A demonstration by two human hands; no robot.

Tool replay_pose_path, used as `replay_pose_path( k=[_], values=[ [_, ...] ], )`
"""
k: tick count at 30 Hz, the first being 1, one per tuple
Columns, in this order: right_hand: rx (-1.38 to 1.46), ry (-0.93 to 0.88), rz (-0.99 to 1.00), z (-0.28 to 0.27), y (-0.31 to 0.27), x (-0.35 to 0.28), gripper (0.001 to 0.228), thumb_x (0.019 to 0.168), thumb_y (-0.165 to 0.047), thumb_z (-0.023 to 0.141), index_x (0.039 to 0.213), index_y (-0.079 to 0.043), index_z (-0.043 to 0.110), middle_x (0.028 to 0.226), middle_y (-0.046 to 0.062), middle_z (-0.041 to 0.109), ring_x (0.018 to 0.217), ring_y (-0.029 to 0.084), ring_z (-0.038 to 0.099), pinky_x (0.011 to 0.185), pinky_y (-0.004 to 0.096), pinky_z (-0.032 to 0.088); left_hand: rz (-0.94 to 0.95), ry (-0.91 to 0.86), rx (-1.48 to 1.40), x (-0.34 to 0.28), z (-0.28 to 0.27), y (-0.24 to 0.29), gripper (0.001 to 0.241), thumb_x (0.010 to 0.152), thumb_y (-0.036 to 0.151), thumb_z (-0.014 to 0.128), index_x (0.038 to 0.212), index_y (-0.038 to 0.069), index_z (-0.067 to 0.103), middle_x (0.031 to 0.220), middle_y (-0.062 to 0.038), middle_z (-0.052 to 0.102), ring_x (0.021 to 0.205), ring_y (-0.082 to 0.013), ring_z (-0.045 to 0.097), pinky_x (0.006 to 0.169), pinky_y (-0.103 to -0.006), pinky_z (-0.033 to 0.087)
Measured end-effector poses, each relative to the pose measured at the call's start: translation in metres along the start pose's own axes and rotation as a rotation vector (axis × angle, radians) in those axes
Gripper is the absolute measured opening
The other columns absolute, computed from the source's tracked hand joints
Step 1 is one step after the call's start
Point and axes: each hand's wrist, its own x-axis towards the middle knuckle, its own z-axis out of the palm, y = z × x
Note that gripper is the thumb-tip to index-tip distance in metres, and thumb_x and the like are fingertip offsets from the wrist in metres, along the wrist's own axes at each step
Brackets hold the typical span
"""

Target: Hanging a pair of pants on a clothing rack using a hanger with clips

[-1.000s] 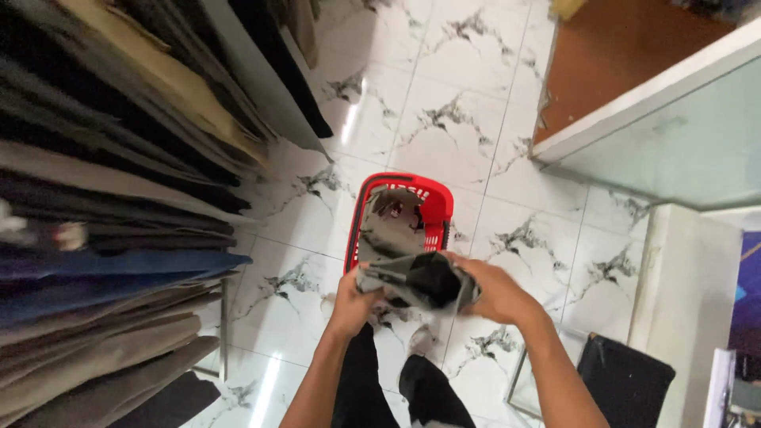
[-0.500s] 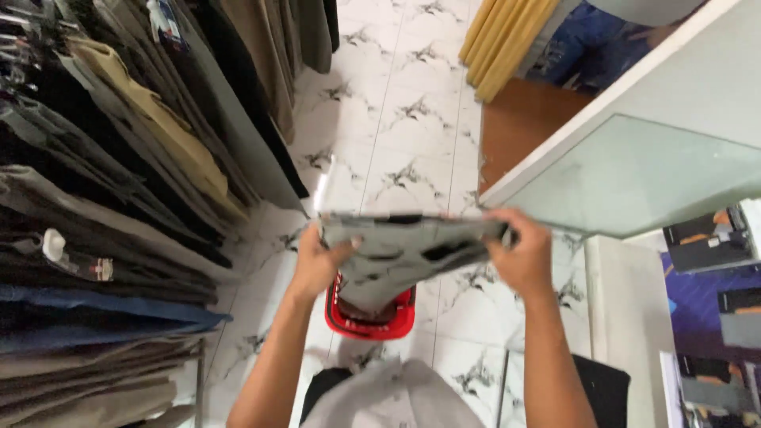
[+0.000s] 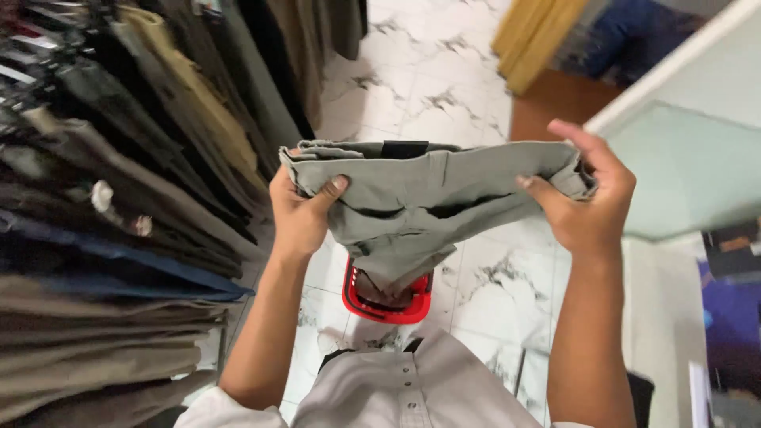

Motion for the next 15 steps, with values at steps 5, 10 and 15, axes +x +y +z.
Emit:
replay_pose_path(
  k=[5, 10, 15],
  values=[
    [0.013, -0.124, -0.117, 0.007, 0.046, 0.023, 0.021, 0.092, -0.010, 0.082, 0.110, -0.002, 0.074, 0.096, 0.006, 0.069, 0.085, 0.013, 0.061, 0.077, 0.028, 0.049, 0.219, 0.119, 0.270, -0.026, -0.016, 0.034, 0.045, 0.090, 0.026, 0.077, 0.125, 0.003, 0.060, 0.122, -0.009, 0.067, 0.114, -0.0194, 0.063, 0.103, -0.0338, 0.051],
    [0.165, -0.159, -0.350, 0.032, 0.038, 0.031, 0.024, 0.089, -0.012, 0.090, 0.110, -0.013, 0.079, 0.096, 0.007, 0.075, 0.094, 0.018, 0.071, 0.090, 0.033, 0.054, 0.286, 0.304, 0.338, -0.078, -0.044, 0.059, 0.042, 0.084, 0.008, 0.086, 0.117, 0.001, 0.062, 0.096, -0.009, 0.064, 0.091, -0.0177, 0.058, 0.087, -0.0383, 0.052],
    [0.431, -0.499, -0.394, 0.070, 0.028, 0.031, 0.040, 0.075, -0.020, 0.095, 0.101, -0.009, 0.066, 0.092, 0.011, 0.076, 0.092, 0.017, 0.072, 0.091, 0.035, 0.055, 0.314, 0.498, 0.548, -0.144, -0.062, 0.091, 0.060, 0.077, 0.010, 0.094, 0.120, 0.004, 0.052, 0.089, -0.008, 0.058, 0.081, -0.0179, 0.058, 0.078, -0.0340, 0.048]
  ],
)
